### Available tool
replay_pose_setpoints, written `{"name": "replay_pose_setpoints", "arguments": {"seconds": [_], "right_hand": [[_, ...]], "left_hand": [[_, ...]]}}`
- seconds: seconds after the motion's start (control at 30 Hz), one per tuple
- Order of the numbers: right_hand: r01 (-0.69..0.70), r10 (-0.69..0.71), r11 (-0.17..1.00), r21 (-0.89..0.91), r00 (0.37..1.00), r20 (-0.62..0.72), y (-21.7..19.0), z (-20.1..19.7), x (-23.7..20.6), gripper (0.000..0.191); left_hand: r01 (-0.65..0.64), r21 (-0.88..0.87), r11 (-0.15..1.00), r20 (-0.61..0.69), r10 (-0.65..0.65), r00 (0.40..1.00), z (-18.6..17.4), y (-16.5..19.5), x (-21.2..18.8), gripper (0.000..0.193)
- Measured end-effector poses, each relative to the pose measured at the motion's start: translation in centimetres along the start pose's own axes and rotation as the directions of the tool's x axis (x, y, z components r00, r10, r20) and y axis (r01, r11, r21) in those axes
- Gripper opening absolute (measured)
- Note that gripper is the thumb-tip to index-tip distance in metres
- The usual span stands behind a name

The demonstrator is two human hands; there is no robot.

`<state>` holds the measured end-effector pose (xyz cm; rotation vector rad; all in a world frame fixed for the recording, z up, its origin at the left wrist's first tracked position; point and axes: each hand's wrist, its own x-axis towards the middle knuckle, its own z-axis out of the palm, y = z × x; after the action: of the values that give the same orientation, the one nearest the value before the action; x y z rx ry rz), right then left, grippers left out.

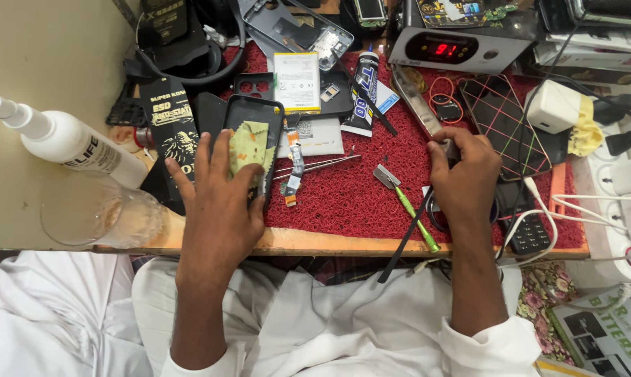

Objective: The person works on a disassembled smartphone, using a prying tool to adjust internal components and ribbon cables. They then wipe the phone's exterior with a white cloth and continue manipulating the internal parts.

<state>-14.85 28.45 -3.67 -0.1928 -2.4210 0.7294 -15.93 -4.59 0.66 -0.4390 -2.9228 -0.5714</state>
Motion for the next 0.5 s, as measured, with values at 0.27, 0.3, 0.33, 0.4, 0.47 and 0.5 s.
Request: {"name": "replay_pose_setpoints", "arguments": {"seconds": [0.27, 0.3, 0.33, 0.4, 0.47, 0.5], "right_hand": [[-0.226, 0.225, 0.929, 0.293, 0.974, 0.038, 0.5, -2.1, 0.7, 0.011], [-0.23, 0.226, 0.91, 0.344, 0.973, 0.052, 0.5, -3.1, 0.7, 0.011], [-0.234, 0.226, 0.889, 0.394, 0.972, 0.065, 0.4, -4.2, 0.5, 0.012], [-0.241, 0.222, 0.919, 0.312, 0.97, 0.096, 0.1, -6.7, -0.8, 0.011], [-0.263, 0.233, 0.942, 0.207, 0.96, 0.158, -0.6, -9.1, -3.6, 0.011], [-0.275, 0.244, 0.951, 0.141, 0.949, 0.2, -1.0, -10.0, -5.4, 0.013]], "left_hand": [[0.017, 0.018, 1.0, -0.11, -0.015, 0.994, 0.1, 0.7, -0.2, 0.034], [-0.001, 0.026, 1.0, -0.159, 0.005, 0.987, 0.4, 1.0, -0.6, 0.035], [-0.02, 0.033, 0.999, -0.207, 0.026, 0.978, 0.8, 1.3, -0.9, 0.035], [-0.05, -0.002, 0.999, -0.292, 0.047, 0.955, 2.8, 3.3, -2.5, 0.031], [-0.263, -0.218, 0.94, -0.124, 0.241, 0.963, 5.7, 6.0, -5.1, 0.009], [-0.458, -0.381, 0.803, -0.1, 0.456, 0.884, 7.3, 7.2, -6.8, 0.026]]}}
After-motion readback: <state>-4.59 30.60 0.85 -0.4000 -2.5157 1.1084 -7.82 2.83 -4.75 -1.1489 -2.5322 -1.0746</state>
